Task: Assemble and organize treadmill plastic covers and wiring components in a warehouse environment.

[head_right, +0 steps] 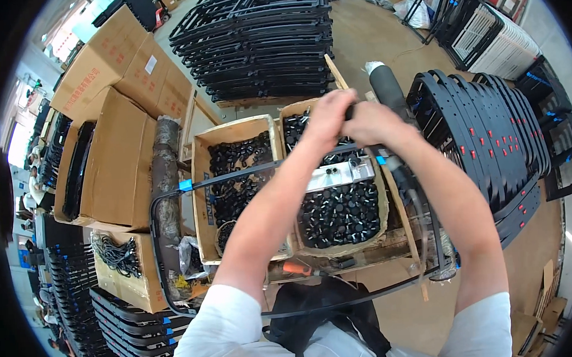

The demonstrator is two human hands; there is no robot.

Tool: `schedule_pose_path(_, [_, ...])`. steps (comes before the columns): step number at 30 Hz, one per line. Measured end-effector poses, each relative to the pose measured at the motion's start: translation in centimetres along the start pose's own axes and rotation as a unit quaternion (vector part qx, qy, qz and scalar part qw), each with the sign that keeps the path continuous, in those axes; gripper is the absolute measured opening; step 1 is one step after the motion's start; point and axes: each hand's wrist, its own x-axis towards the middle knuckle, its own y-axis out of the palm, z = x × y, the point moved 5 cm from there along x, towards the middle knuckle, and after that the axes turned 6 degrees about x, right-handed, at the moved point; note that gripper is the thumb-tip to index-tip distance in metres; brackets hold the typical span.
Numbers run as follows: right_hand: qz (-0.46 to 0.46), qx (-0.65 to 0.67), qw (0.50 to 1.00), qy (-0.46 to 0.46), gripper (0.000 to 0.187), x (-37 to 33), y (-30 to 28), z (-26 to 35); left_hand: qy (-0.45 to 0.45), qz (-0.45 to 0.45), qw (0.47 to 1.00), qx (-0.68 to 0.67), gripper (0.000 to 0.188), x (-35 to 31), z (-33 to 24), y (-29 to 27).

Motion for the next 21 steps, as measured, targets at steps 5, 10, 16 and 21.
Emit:
schedule_pose_path(5, [0.062, 0.023, 0.997, -0.048, 0.034, 2.1, 7.0, 10.1, -0.022, -0.061, 0.998, 0.0, 0.024, -5.4, -3.8, -11.8])
schedule_pose_path(10, [0.066, -0.003, 0.998, -0.02, 0.033, 2.6, 9.3, 12.9, -0.037, -0.069, 0.997, -0.013, 0.025, -7.4, -4.7, -15.1])
schedule_pose_path(16, [0.065, -0.046, 0.997, -0.024, 0.034, 2.5, 11.2, 14.8, -0.029, -0.063, 0.998, -0.008, 0.027, -8.4, -4.3, -17.2])
schedule_pose_path(21, [0.047, -0.017, 0.999, 0.006, 0.04, 2.6, 11.1, 14.1, -0.03, -0.062, 0.998, -0.011, 0.028, -8.5, -4.1, -16.6])
